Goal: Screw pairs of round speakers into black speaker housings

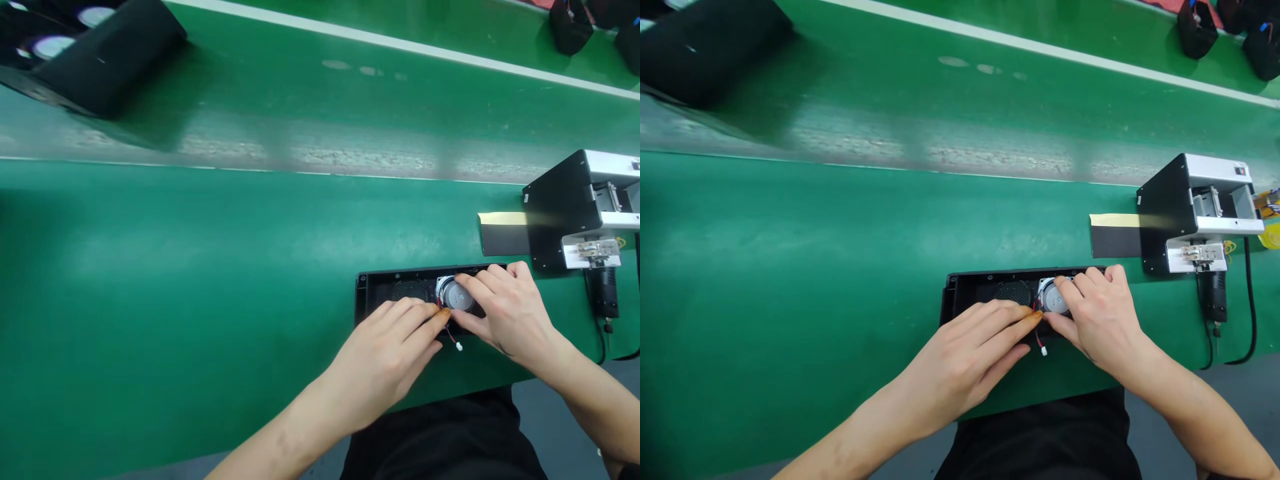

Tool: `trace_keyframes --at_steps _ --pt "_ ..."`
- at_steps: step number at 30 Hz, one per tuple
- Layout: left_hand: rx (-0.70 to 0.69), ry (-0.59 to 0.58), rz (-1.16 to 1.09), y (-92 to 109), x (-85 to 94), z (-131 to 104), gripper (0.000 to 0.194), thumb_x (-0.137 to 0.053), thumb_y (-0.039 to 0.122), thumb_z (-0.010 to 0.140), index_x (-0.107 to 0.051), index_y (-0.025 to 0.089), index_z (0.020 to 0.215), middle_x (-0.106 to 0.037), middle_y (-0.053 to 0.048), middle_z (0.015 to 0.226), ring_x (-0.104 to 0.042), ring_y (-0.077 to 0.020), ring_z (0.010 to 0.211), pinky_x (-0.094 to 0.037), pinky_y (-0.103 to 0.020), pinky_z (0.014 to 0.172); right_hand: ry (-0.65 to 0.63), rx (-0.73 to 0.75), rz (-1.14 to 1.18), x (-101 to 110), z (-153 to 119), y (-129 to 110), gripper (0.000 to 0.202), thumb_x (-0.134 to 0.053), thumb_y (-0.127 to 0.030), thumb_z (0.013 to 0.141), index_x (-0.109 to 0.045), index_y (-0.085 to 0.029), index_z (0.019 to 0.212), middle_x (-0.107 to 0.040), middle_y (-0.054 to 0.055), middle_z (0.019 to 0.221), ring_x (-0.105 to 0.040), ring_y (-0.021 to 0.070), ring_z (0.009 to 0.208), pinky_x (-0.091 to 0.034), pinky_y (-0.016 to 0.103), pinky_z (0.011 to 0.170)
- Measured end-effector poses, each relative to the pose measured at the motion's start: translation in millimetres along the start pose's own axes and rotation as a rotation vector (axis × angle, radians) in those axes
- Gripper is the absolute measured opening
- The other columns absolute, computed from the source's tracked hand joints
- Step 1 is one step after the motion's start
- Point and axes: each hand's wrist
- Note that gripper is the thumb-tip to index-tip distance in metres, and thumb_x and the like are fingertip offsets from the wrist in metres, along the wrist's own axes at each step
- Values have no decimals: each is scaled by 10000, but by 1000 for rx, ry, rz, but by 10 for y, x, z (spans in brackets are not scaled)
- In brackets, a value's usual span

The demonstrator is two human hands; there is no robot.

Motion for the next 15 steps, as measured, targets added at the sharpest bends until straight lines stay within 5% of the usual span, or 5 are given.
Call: trace_keyframes --at_steps 15 --pt "11 -42 2 8 33 3 257 -532 166 1130 -705 112 1312 -808 -87 1160 -754 -242 1054 -594 -382 850 -77 -34 8 69 -24 0 411 -495 -424 1166 -774 -125 1206 -710 48 872 -549 242 828 -281 420 822"
Point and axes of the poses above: each hand's wrist, its own z-axis towards the middle knuckle, its own x-axis out of the back of the hand, y = z × x
